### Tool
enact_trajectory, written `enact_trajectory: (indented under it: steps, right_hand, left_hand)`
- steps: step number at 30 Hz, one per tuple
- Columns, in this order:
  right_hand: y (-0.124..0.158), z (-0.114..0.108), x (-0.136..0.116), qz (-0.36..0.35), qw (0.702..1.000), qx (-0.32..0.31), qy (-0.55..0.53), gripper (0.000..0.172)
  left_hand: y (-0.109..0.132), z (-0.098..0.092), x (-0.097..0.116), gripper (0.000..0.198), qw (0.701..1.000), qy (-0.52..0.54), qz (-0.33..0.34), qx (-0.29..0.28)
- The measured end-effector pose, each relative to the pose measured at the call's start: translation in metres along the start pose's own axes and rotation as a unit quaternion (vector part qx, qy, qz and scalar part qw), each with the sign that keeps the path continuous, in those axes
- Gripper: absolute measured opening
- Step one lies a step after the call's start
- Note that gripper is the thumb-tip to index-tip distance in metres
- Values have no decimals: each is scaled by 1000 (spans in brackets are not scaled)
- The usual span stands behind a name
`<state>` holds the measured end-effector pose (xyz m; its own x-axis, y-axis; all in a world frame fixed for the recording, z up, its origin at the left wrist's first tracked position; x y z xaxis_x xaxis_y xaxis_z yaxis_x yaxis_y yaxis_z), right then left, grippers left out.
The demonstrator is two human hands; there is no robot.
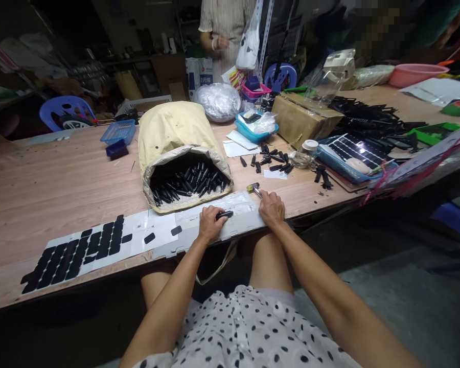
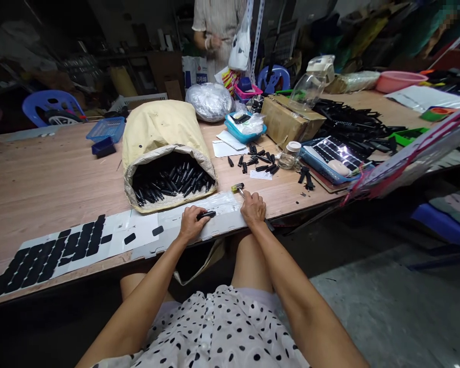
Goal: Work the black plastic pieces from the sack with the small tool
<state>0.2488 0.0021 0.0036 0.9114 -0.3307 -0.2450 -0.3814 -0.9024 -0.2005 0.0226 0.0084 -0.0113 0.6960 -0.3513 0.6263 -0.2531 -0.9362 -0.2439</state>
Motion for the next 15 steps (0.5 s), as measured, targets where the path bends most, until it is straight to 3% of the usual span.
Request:
enact_trajectory:
  steps: [4, 8, 15]
  right_hand:
    - [22, -7, 7, -20, 991, 10, -133, 43]
    - [58, -11, 3, -84, 964, -6, -250, 42]
    - [79, -20, -14, -131, 957, -11, -257, 41]
  left_hand:
    - [0, 1, -3, 13, 1000, 5, 7, -9]
    - [0, 3, -1, 16, 1000, 0, -5, -10]
    - [-1, 6, 1, 18, 1000, -1, -8, 3]
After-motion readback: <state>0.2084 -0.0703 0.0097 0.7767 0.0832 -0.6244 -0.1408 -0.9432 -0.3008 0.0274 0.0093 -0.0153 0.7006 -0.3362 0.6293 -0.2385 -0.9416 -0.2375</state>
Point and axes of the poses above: each hand's wrist, its own y-axis away from the middle knuckle, its own z-axis out of the palm, x = y × z, the point moved 1 cm from there along -y, towards the middle knuckle, and after that the axes turned 2 degrees about z, right-handed, at the moved point
